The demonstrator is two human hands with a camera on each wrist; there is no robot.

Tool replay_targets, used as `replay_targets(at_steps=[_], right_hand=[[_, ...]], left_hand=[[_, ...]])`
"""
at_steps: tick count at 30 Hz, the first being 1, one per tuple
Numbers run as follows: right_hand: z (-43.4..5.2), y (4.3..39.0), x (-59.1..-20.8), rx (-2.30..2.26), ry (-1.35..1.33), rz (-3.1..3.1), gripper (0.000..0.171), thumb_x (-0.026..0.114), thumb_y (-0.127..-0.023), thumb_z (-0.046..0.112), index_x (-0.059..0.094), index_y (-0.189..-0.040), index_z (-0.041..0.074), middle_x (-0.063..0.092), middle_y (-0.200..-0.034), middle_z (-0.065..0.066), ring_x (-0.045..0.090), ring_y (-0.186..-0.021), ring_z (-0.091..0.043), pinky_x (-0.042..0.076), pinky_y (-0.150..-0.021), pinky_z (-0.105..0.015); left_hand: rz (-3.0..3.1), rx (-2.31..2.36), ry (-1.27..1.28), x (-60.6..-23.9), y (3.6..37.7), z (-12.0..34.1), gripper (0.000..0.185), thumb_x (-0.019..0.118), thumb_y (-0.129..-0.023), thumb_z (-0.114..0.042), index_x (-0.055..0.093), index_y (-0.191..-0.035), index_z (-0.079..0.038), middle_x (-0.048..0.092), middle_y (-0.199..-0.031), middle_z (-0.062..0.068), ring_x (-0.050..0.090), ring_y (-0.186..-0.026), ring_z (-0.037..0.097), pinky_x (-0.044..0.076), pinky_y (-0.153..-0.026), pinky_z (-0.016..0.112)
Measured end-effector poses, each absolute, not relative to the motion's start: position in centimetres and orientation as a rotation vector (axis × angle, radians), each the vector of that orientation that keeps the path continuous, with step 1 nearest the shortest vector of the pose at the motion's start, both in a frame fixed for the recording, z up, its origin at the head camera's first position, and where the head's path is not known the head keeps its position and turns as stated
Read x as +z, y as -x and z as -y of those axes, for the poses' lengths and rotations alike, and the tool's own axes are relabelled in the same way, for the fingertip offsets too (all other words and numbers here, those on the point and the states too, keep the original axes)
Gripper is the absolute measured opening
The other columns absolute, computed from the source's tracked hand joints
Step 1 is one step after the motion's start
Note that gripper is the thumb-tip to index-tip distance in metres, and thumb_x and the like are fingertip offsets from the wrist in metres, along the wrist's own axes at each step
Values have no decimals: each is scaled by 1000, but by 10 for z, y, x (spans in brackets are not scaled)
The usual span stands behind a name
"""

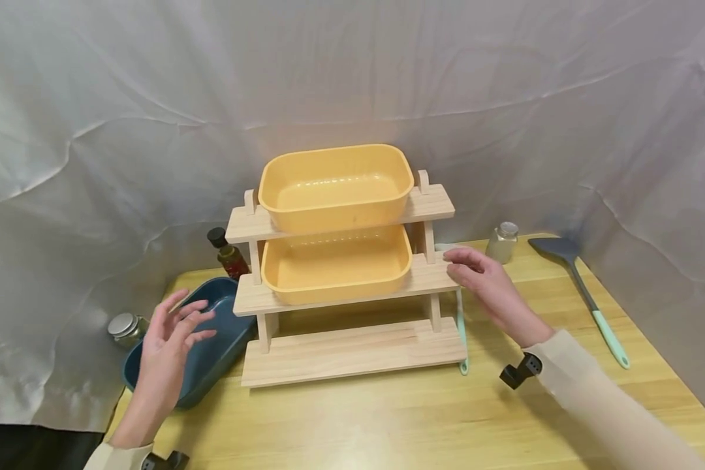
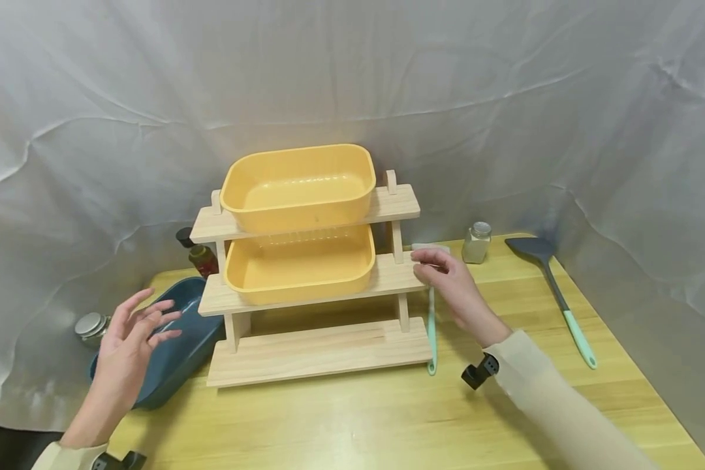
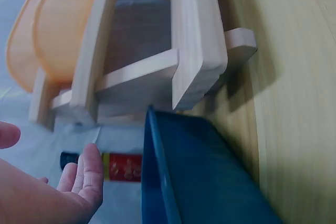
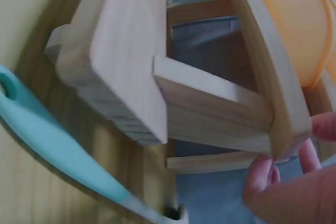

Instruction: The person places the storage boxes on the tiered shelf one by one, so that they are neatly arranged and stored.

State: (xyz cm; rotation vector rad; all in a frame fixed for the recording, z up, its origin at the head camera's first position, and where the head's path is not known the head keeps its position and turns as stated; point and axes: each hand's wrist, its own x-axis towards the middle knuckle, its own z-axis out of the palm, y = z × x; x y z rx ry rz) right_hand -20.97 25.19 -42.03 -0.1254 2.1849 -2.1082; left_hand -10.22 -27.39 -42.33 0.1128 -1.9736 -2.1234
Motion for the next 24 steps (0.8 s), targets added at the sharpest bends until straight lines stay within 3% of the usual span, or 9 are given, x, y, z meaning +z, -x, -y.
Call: replay_targets(at_steps=[6,10,15,24], right_hand=[[-257,215,-431,-2129,137,-2100,45,71,-110,21,60,-150,4,53,-139,-3,55,-107,-10,50,-81,-17],[-261,222,-438,-2161,187,-2017,41,70,-110,17,61,-150,10,55,-121,-3,55,-95,-10,49,-72,-19],[-266,224,-444,-2185,245,-1898,43,67,-110,8,58,-151,12,51,-109,-1,54,-92,-9,52,-75,-21],[-268,226,-448,-2206,208,-1818,37,66,-110,7,61,-146,14,43,-123,-5,52,-88,-6,52,-72,-18]], left_hand=[[1773,-2194,-77,-425,84,293,41,53,-115,-4,47,-155,-11,65,-132,9,72,-113,20,61,-88,30],[1635,-2230,-83,-427,73,303,40,51,-115,1,48,-154,-6,67,-131,12,73,-112,23,62,-87,32],[1381,-2311,-65,-430,61,316,39,46,-113,7,48,-152,0,68,-128,19,75,-108,30,64,-83,36],[1136,-2284,-241,-442,42,333,35,48,-111,11,53,-145,3,73,-118,24,77,-99,34,64,-73,37]])
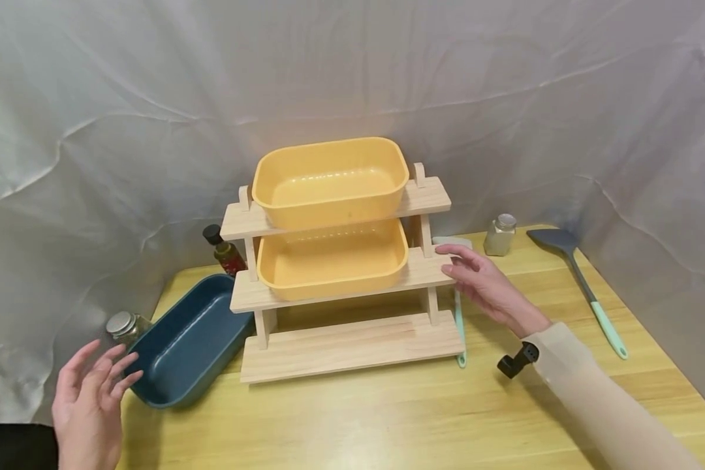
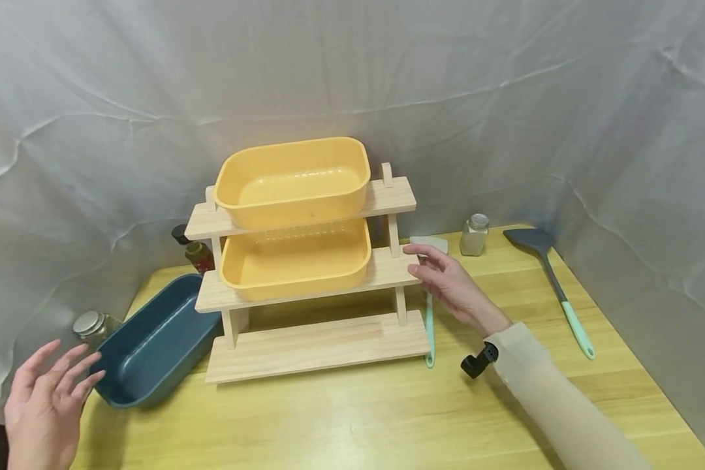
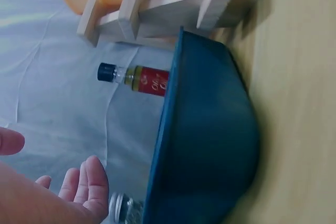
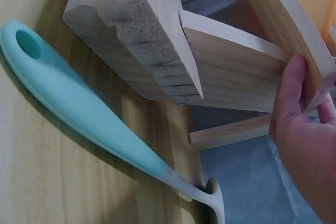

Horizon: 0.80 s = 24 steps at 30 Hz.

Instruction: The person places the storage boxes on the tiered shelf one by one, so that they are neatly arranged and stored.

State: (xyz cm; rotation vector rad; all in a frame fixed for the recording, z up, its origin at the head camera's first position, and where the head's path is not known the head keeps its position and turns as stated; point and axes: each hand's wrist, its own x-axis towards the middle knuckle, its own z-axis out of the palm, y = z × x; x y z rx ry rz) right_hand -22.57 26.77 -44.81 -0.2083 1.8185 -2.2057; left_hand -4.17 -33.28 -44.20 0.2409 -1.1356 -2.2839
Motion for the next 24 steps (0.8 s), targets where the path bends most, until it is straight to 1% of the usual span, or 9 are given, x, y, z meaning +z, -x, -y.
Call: replay_targets(at_steps=[2,6,10,13,14,16,18,21,24], right_hand=[[-268,226,-448,-2209,207,-1815,36,66,-111,7,62,-145,15,42,-124,-5,52,-89,-6,52,-73,-18],[-268,226,-448,-2212,204,-1804,35,65,-111,6,62,-145,15,42,-119,-5,53,-90,-7,53,-74,-19],[-268,227,-448,-2204,215,-1797,36,65,-111,6,61,-145,15,43,-125,-4,54,-91,-6,54,-74,-18],[-268,227,-450,-2214,222,-1790,35,64,-111,7,62,-145,15,45,-123,-4,54,-92,-7,53,-74,-18],[-268,227,-450,-2218,222,-1786,34,64,-111,7,62,-145,15,46,-119,-4,54,-91,-7,53,-74,-18],[-269,227,-451,-2228,230,-1777,34,63,-112,6,63,-144,15,47,-114,-4,55,-91,-8,54,-74,-19],[-270,227,-452,-2234,246,-1762,34,61,-112,4,62,-144,15,48,-114,-4,57,-92,-8,55,-75,-20],[-271,227,-453,-2241,270,-1739,34,61,-112,4,62,-144,15,51,-116,-4,59,-93,-8,56,-77,-20],[-271,226,-452,-2250,281,-1728,34,61,-112,4,62,-144,14,52,-117,-4,60,-94,-9,56,-77,-21]], left_hand=[[1097,-2277,-298,-445,38,335,34,49,-111,10,55,-144,2,74,-115,23,77,-97,34,64,-71,38],[1053,-2223,-459,-451,32,339,31,54,-110,7,59,-140,0,74,-111,20,77,-91,31,62,-67,36],[1053,-2149,-647,-459,30,344,27,58,-109,6,64,-133,-3,67,-107,13,71,-80,24,56,-61,33],[1055,-2203,-730,-466,29,349,26,57,-109,5,68,-128,-9,62,-102,8,63,-77,20,54,-63,32],[1073,-2234,-738,-469,28,351,27,56,-109,4,69,-128,-11,61,-101,6,62,-78,20,54,-65,32],[1089,-2329,-724,-475,28,354,28,54,-110,3,70,-127,-14,62,-100,5,63,-80,19,54,-69,32],[1110,-2403,-729,-480,29,355,29,56,-111,2,71,-126,-17,63,-105,3,66,-82,18,54,-72,32],[1108,-2449,-799,-486,33,356,31,60,-109,4,73,-125,-20,61,-116,-1,67,-79,19,55,-71,32],[1069,-2457,-886,-489,37,357,33,62,-107,6,75,-123,-20,54,-119,-2,59,-69,17,55,-68,33]])
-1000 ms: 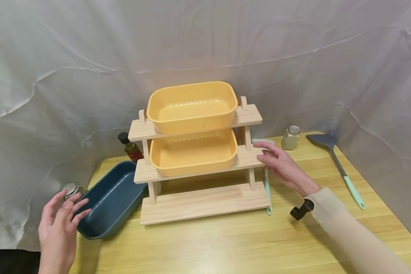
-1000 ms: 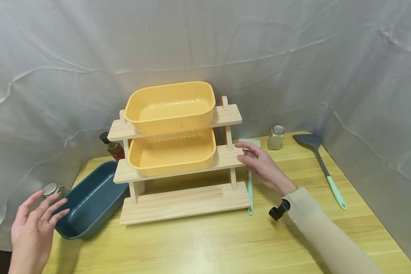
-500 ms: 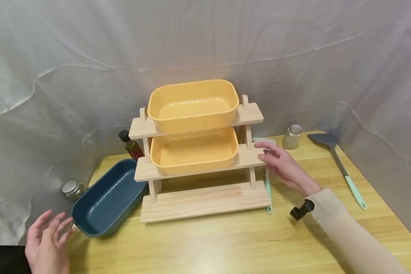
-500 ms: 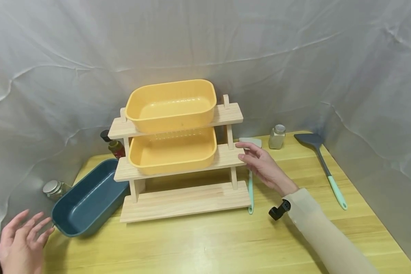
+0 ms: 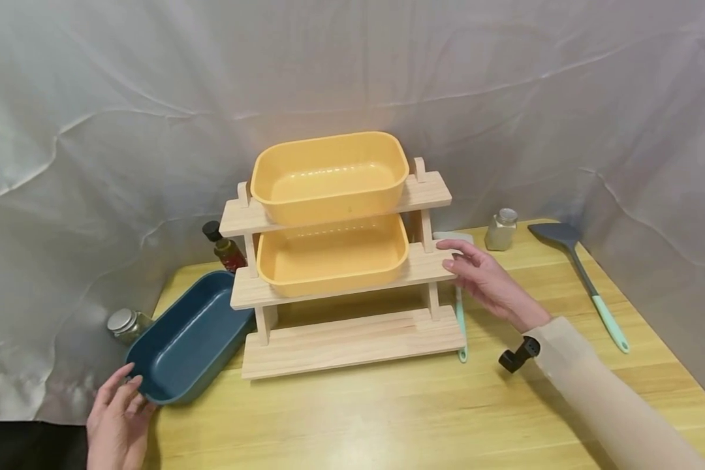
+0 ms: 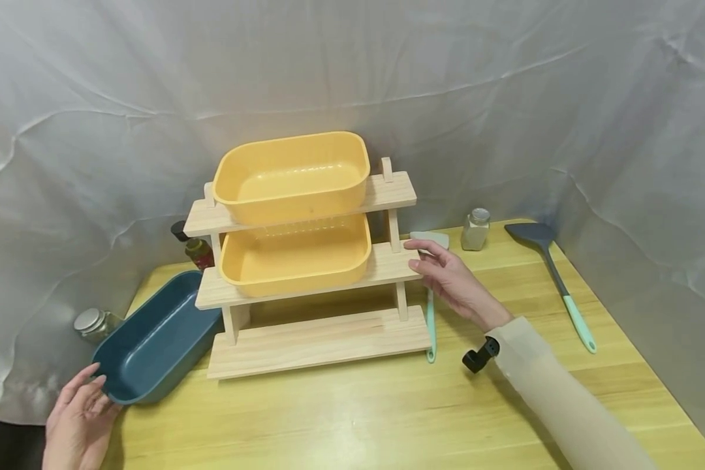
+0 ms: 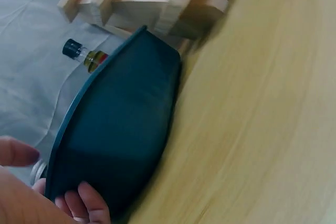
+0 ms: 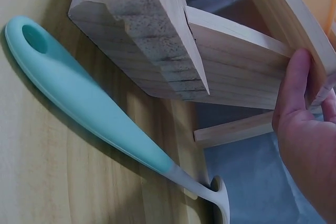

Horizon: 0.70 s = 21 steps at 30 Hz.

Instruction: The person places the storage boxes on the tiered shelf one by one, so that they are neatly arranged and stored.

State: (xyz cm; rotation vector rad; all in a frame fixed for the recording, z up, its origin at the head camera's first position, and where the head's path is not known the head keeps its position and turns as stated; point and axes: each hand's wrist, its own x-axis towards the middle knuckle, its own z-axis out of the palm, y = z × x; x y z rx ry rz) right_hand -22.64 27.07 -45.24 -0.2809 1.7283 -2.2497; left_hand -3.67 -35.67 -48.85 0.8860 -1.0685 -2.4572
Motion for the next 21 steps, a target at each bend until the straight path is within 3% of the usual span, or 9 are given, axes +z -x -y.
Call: replay_targets(at_steps=[3,6,9,11,14,17,21], right_hand=[[-269,227,-453,-2251,282,-1722,33,61,-112,4,61,-144,14,54,-117,-4,61,-96,-10,57,-79,-22],[-269,228,-454,-2252,273,-1719,33,60,-113,5,61,-144,14,56,-119,-4,61,-99,-11,56,-81,-23],[-271,228,-453,-2252,273,-1725,33,60,-113,5,61,-144,14,56,-119,-4,61,-99,-11,56,-80,-23],[-271,228,-452,-2253,277,-1725,33,60,-113,5,61,-144,14,57,-119,-4,61,-99,-11,55,-80,-23],[-270,229,-452,-2254,286,-1718,33,59,-113,5,60,-145,14,58,-122,-4,63,-102,-12,57,-84,-24],[-269,229,-451,-2253,291,-1713,33,58,-113,5,59,-145,13,58,-126,-5,64,-105,-14,57,-88,-26],[-270,228,-451,-2231,261,-1737,33,60,-113,6,60,-144,16,58,-122,-4,63,-102,-13,56,-85,-26]], left_hand=[[1055,-2445,-945,-489,38,357,37,62,-106,10,77,-122,-20,50,-129,-4,60,-69,16,57,-68,33],[1103,-2415,-981,-490,39,356,42,63,-104,12,77,-125,-21,39,-145,-6,69,-81,17,58,-69,31],[1162,-2404,-937,-491,39,355,44,64,-104,13,76,-127,-22,38,-146,-5,70,-83,18,58,-68,30],[1150,-2429,-852,-493,38,355,44,61,-104,15,76,-127,-20,49,-135,-2,68,-77,17,57,-65,30],[1094,-2462,-670,-497,36,353,44,55,-104,19,76,-126,-14,61,-103,3,64,-68,18,56,-60,30],[1004,-2467,-521,-500,36,350,46,48,-103,24,76,-124,-6,60,-79,8,62,-64,19,54,-56,29],[969,-2396,-517,-501,36,346,49,45,-100,29,77,-123,-1,56,-70,9,56,-58,18,50,-51,26]])
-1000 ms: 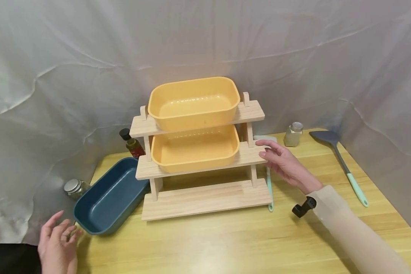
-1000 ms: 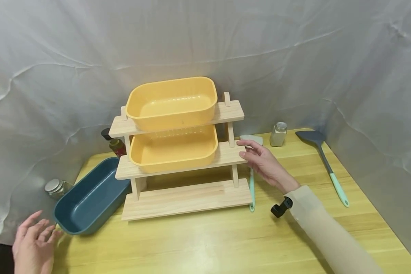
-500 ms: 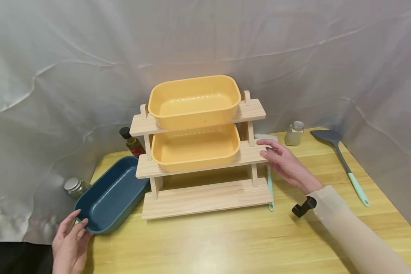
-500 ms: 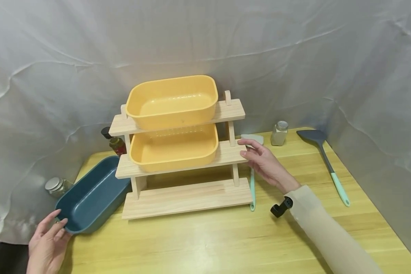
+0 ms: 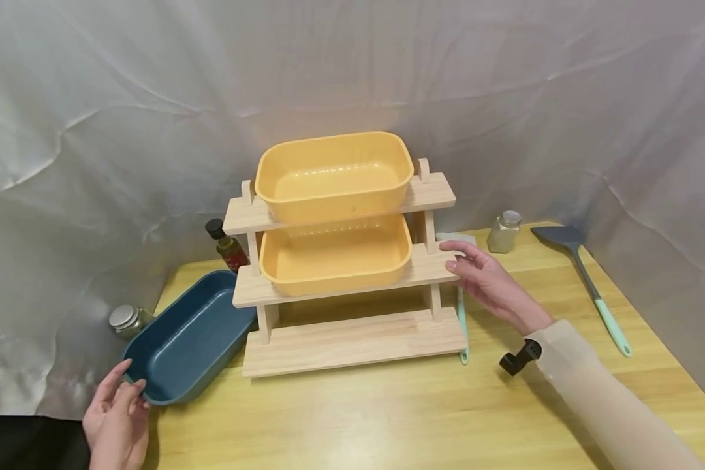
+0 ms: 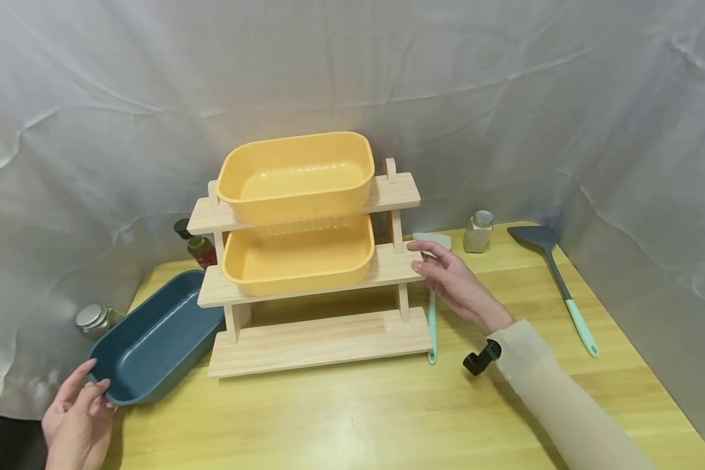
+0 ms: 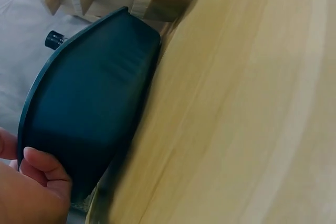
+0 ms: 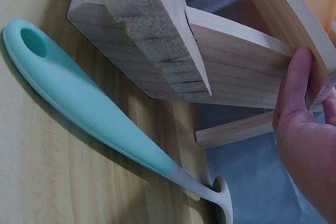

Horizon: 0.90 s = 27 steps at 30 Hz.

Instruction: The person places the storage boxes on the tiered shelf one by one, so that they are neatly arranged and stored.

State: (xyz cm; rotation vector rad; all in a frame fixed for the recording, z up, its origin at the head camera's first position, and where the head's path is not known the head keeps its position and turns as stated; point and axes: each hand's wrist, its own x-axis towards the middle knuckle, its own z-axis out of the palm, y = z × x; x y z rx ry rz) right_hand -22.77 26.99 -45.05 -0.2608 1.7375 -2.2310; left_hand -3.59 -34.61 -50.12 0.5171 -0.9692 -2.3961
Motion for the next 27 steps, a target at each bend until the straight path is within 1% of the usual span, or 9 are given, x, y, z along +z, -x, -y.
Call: replay_targets(at_steps=[2,9,12,17,19,23,25,27], right_hand=[[-271,227,-451,-2226,251,-1745,33,60,-113,6,60,-144,16,58,-121,-4,62,-102,-13,56,-83,-25],[-272,228,-450,-2237,272,-1736,35,61,-113,7,58,-147,13,59,-122,-4,63,-102,-13,57,-85,-25],[-272,227,-452,-2238,283,-1729,35,60,-113,6,58,-147,13,60,-122,-4,63,-102,-13,57,-84,-25],[-271,225,-454,-2247,279,-1707,34,60,-113,5,60,-145,15,59,-117,-2,62,-98,-11,55,-79,-22],[-270,224,-454,-2255,274,-1702,34,62,-112,5,61,-144,16,58,-115,-1,61,-96,-10,54,-77,-21],[-270,224,-454,-2266,273,-1697,33,63,-112,6,62,-144,16,55,-111,0,59,-92,-8,53,-75,-20],[-270,225,-454,-2270,279,-1691,34,63,-112,6,62,-144,15,55,-110,0,59,-92,-8,54,-76,-21],[-271,226,-454,-2274,288,-1682,34,62,-112,6,61,-145,14,56,-111,-1,61,-94,-9,55,-78,-22]], left_hand=[[973,-2360,-545,-501,36,345,50,45,-99,30,77,-123,0,55,-69,9,52,-54,18,49,-50,26],[1009,-2260,-632,-494,32,345,51,45,-97,30,77,-126,1,56,-69,9,51,-52,17,45,-46,25],[978,-2255,-692,-492,29,351,51,46,-97,31,79,-122,1,53,-67,8,45,-51,17,43,-46,25],[862,-2220,-733,-490,24,362,54,43,-93,36,81,-116,5,45,-62,9,34,-46,20,38,-41,27],[804,-2221,-690,-490,22,365,54,40,-91,38,79,-114,9,42,-61,9,28,-46,20,36,-40,28],[691,-2258,-548,-493,17,371,47,44,-91,39,77,-112,13,36,-62,9,20,-52,20,34,-41,30],[656,-2288,-495,-494,13,373,43,50,-92,38,77,-113,12,36,-63,9,20,-52,20,35,-43,30],[630,-2334,-442,-496,10,376,39,55,-93,35,78,-114,10,41,-64,11,26,-51,20,39,-46,31]])
